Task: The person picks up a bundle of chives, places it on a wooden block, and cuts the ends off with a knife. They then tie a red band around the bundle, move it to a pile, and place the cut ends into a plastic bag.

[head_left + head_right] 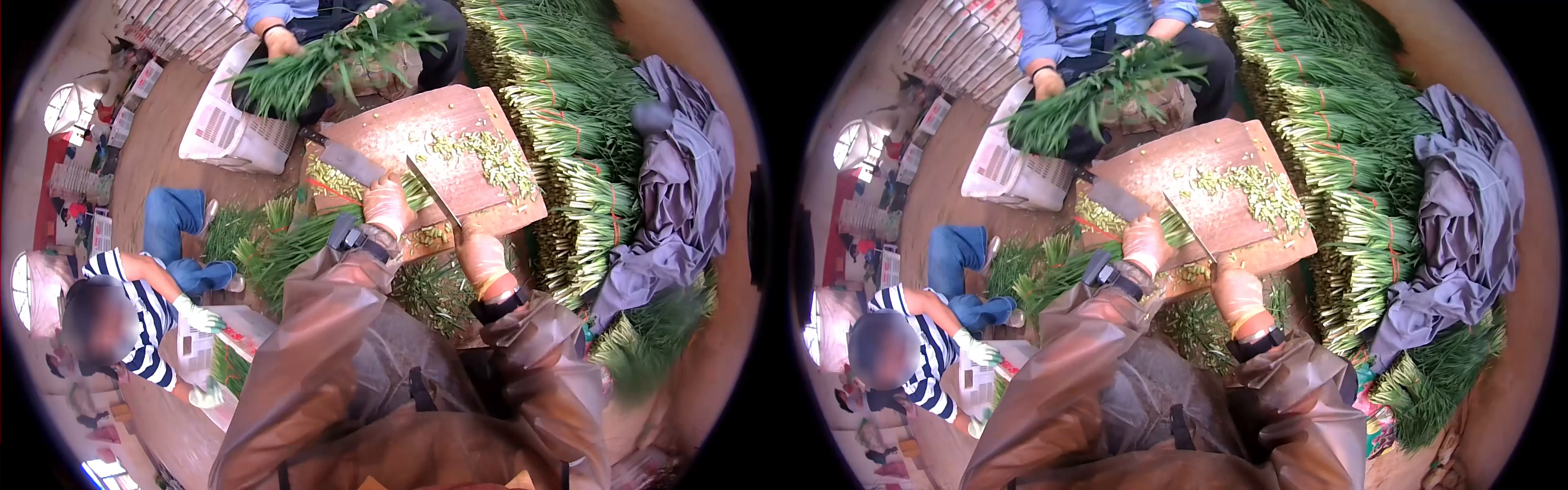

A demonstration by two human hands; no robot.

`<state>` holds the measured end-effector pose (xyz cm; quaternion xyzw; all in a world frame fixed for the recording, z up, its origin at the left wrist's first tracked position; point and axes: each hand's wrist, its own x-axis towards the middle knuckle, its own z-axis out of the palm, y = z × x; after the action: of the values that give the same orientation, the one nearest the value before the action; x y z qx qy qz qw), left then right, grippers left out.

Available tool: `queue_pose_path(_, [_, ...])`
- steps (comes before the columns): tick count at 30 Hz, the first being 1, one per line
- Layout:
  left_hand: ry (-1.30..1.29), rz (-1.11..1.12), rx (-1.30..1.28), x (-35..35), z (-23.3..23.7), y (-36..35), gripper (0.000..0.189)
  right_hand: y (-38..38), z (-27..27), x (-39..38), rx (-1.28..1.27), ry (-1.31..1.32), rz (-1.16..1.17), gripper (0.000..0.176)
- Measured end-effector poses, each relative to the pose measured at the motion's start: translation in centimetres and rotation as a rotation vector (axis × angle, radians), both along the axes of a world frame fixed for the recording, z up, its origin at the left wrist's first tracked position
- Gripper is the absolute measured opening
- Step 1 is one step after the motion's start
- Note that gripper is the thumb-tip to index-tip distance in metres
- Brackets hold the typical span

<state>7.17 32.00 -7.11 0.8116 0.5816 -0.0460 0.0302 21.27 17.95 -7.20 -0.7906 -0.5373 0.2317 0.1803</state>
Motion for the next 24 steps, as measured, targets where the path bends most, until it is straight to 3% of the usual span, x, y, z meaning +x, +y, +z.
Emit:
queue_pose_path(9, [-0.016, -0.006, -0.092, 1.0, 0.0, 0.1, 0.063, -1.3, -0.4, 0.3, 0.144, -0.001, -0.056, 0.028])
queue_pose_path(11, [-0.019, -0.031, 0.024, 0.8, -0.6, -0.1, 0.063, -1.1, -0.4, 0.3, 0.13, 0.01, -0.061, 0.028])
queue_pose_path(17, [0.021, -0.024, -0.084, 1.1, -0.2, 0.0, 0.066, -0.4, 1.2, 0.6, -0.074, -0.013, -0.012, 0.027])
queue_pose_path(21, [0.029, -0.017, -0.083, 1.1, -0.5, 0.2, 0.067, 1.9, 1.3, -0.2, -0.115, 0.052, -0.044, 0.025])
queue_pose_path(24, [0.028, 0.055, -0.25, 1.5, 1.5, 0.7, 0.075, 5.0, -0.8, 0.2, -0.045, 0.07, -0.009, 0.028])
